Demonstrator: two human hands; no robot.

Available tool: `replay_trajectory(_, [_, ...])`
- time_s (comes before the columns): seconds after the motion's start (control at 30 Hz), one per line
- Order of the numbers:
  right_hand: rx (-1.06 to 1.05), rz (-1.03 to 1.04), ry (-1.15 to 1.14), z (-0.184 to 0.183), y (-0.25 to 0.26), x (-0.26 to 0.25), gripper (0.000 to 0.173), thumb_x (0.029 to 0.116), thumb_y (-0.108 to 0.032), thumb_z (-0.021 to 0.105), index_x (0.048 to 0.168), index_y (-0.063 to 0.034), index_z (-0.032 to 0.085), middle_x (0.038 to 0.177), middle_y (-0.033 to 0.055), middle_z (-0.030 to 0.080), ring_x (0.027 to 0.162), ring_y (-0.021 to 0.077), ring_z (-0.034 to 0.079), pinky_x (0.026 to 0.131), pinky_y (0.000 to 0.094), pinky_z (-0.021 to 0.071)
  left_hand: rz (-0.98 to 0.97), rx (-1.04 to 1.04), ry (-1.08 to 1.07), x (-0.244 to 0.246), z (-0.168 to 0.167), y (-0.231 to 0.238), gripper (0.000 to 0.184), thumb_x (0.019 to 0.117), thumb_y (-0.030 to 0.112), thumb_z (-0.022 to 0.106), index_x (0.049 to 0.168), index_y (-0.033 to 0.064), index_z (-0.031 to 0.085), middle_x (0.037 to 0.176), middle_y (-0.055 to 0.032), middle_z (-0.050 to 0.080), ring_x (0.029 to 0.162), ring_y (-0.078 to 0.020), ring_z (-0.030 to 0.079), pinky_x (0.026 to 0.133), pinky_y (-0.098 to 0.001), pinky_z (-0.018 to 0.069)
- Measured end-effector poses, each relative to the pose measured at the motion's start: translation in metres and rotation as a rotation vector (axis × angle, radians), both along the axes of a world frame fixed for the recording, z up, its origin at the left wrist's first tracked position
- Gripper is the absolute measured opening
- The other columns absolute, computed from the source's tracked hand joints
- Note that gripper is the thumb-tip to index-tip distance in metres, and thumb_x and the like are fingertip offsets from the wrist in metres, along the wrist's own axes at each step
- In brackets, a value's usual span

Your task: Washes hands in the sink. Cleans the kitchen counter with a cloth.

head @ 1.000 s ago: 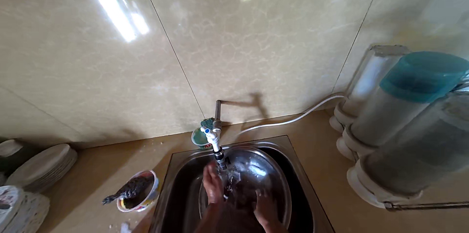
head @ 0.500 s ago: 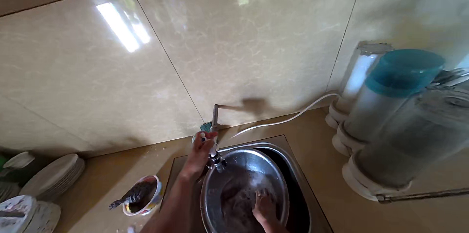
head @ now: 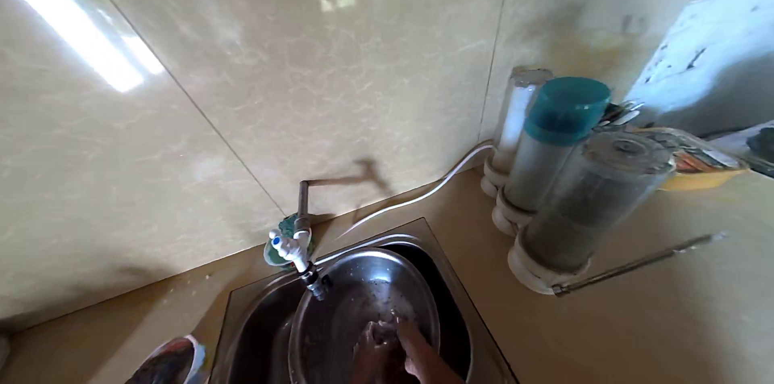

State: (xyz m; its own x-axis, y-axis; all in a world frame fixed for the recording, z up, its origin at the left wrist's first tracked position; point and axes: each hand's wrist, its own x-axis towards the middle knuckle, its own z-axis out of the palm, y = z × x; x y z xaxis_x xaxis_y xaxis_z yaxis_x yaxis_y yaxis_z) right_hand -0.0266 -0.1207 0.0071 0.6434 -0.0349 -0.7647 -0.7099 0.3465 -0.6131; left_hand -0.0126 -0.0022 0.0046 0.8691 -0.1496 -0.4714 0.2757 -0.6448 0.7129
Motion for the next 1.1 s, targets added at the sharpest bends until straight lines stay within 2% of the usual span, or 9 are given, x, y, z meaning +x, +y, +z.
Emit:
replay_trajectory(0.17, [0.404, -0.079, -0.22, -0.002, 0.002, 0.002, 0.033, 0.1109, -0.03, 0.04, 0.118, -0.0056, 0.061, 0.09, 0.0051, 0.065, 0.076, 0.0134, 0.062, 0.07, 0.032, 0.0546, 0.489, -0.547, -0.179, -0.022, 0.029, -0.012, 0.031, 0.106, 0.013, 0.049, 0.128, -0.0081, 0.054, 0.095, -0.0139, 0.066, 0.078, -0.0152, 0.066, 0.072, -0.0352, 0.0581])
replay_trajectory(0.3, [0.131, 0.178, -0.588, -0.001, 0.022, -0.008, 0.034, 0.1079, -0.016, 0.046, 0.129, 0.0056, 0.062, 0.13, 0.0179, 0.062, 0.116, 0.0206, 0.06, 0.102, 0.0383, 0.0483, 0.882, -1.077, 0.04, -0.007, 0.016, -0.012, 0.051, 0.1089, 0.052, 0.026, 0.086, 0.018, 0.057, 0.065, 0.0018, 0.064, 0.058, -0.0116, 0.065, 0.056, -0.0337, 0.0573])
replay_trajectory(0.47, [-0.006, 0.119, -0.744, -0.007, 0.027, -0.009, 0.11, 0.081, -0.018, 0.079, 0.162, 0.0028, 0.008, 0.166, 0.0333, -0.004, 0.156, 0.0441, 0.006, 0.126, 0.051, 0.0173, 0.753, -0.951, -0.254, -0.002, 0.012, -0.022, 0.025, 0.1068, 0.007, 0.04, 0.096, 0.0033, 0.063, 0.068, 0.0028, 0.064, 0.058, -0.0026, 0.061, 0.058, -0.0188, 0.0537])
replay_trajectory(0.53, [0.063, 0.026, -0.693, -0.01, 0.026, -0.009, 0.121, 0.0674, -0.01, 0.089, 0.162, 0.0011, 0.013, 0.166, 0.0325, 0.008, 0.154, 0.0421, 0.018, 0.123, 0.0487, 0.0281, 0.729, -0.763, -0.378, -0.005, 0.017, -0.027, 0.022, 0.1061, 0.01, 0.049, 0.094, -0.0023, 0.064, 0.065, 0.0022, 0.061, 0.057, -0.0029, 0.058, 0.059, -0.0214, 0.0528])
replay_trajectory(0.67, [0.404, 0.003, -0.395, 0.001, 0.015, -0.012, 0.047, 0.1083, -0.033, 0.047, 0.148, -0.0098, 0.041, 0.135, 0.0156, 0.057, 0.117, 0.0256, 0.059, 0.094, 0.0448, 0.0522, 0.744, -0.811, -0.354, -0.001, 0.039, -0.027, 0.052, 0.1131, 0.032, 0.028, 0.082, 0.0047, 0.06, 0.061, -0.0014, 0.066, 0.053, -0.0097, 0.064, 0.053, -0.0277, 0.0567])
replay_trajectory(0.77, [0.579, -0.037, -0.308, 0.0, 0.011, -0.011, 0.04, 0.112, -0.035, 0.035, 0.13, -0.0035, 0.053, 0.104, 0.0095, 0.066, 0.091, 0.0181, 0.067, 0.082, 0.0358, 0.0577, 0.669, -0.642, -0.306, -0.004, 0.042, -0.02, 0.055, 0.1134, 0.032, 0.023, 0.098, -0.001, 0.065, 0.071, -0.0028, 0.064, 0.059, -0.0085, 0.06, 0.057, -0.0263, 0.0529])
replay_trajectory(0.87, [0.463, -0.117, -0.508, -0.002, 0.013, -0.011, 0.028, 0.105, -0.005, 0.049, 0.131, 0.004, 0.054, 0.114, 0.01, 0.067, 0.1, 0.0127, 0.064, 0.093, 0.0311, 0.0535, 0.747, -0.832, -0.06, -0.005, 0.037, -0.017, 0.045, 0.1126, 0.039, 0.025, 0.115, 0.0078, 0.058, 0.08, -0.0041, 0.064, 0.065, -0.0136, 0.063, 0.061, -0.0322, 0.0553])
replay_trajectory(1.0, [0.398, 0.208, -0.687, -0.003, 0.009, -0.018, 0.09, 0.0831, -0.002, 0.071, 0.157, 0.0016, 0.019, 0.14, 0.0136, 0.054, 0.122, 0.0122, 0.057, 0.106, 0.0307, 0.0474, 0.722, -0.779, -0.117, -0.009, 0.038, -0.017, 0.029, 0.1111, 0.02, 0.039, 0.106, 0.0, 0.059, 0.071, -0.0025, 0.063, 0.059, -0.0094, 0.062, 0.057, -0.0265, 0.0553])
replay_trajectory(1.1, [0.443, 0.273, -0.587, 0.006, 0.009, -0.02, 0.067, 0.0791, 0.015, 0.072, 0.138, 0.0022, 0.043, 0.118, 0.009, 0.065, 0.105, 0.0137, 0.066, 0.093, 0.0341, 0.0576, 0.376, -0.35, -0.268, -0.008, 0.048, -0.008, 0.037, 0.1105, 0.025, 0.041, 0.101, -0.0036, 0.063, 0.075, -0.002, 0.059, 0.066, -0.0064, 0.057, 0.065, -0.0254, 0.0516])
